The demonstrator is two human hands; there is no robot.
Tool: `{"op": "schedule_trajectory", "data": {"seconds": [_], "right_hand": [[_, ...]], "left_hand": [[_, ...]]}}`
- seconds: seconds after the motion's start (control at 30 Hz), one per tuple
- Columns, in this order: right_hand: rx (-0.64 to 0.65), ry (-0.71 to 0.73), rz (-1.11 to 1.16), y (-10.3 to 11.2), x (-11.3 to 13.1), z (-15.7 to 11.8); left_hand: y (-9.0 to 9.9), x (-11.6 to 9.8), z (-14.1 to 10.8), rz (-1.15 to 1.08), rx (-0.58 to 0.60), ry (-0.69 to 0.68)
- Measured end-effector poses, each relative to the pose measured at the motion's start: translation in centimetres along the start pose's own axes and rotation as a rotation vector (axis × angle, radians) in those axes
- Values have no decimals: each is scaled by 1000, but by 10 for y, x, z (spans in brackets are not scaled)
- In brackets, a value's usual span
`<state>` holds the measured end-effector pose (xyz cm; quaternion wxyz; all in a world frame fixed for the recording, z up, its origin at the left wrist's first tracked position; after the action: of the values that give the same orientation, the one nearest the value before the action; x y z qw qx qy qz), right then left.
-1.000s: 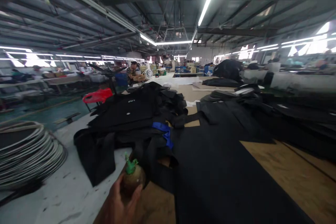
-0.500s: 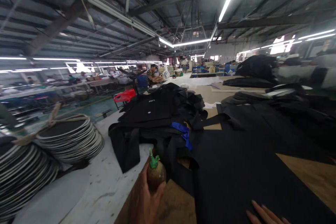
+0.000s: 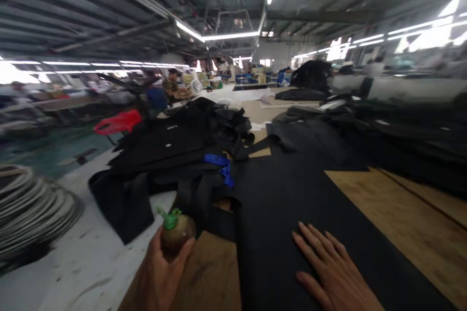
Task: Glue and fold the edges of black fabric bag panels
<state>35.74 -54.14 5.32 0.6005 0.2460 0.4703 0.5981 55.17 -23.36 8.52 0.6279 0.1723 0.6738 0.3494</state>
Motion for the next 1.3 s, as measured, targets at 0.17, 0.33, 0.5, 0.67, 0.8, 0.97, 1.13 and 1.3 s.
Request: {"op": "schedule_trajectory", "data": {"seconds": [0.17, 0.33, 0.5, 0.67, 0.8, 0.97, 1.13, 1.3], "right_hand": [[192, -265, 337, 12, 0, 20], [141, -365, 552, 12, -8, 26], [-15, -463, 787, 19, -16, 23], [-210, -624, 1171, 35, 4, 29], [-227, -567, 1562, 42, 34, 53], [-421, -616, 2190, 46, 46, 64], [-572, -874, 2164, 49, 23, 29], [-474, -1040, 1821, 57, -4, -38]], "left_hand": [[-2, -8, 5, 57, 27, 20], [2, -20, -5, 96, -12, -27], [8, -26, -16, -46, -8, 6], [18, -43, -48, -183, 136, -73], [1, -77, -95, -330, 449, -229], [-37, -115, -146, -442, 786, -399], [-48, -116, -143, -180, 855, -629], [-62, -100, -135, 242, 767, -966]]}}
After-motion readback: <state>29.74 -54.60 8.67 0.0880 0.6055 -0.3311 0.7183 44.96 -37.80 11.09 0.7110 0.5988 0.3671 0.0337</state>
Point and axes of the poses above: each hand's wrist, its own z-axis towards the middle knuckle, its own y-axis out of the back of the hand, x = y × z, the point moved 5 cm from there along z, towards the middle knuckle, and after that the axes turned 12 degrees about y, right-handed, at the moved point
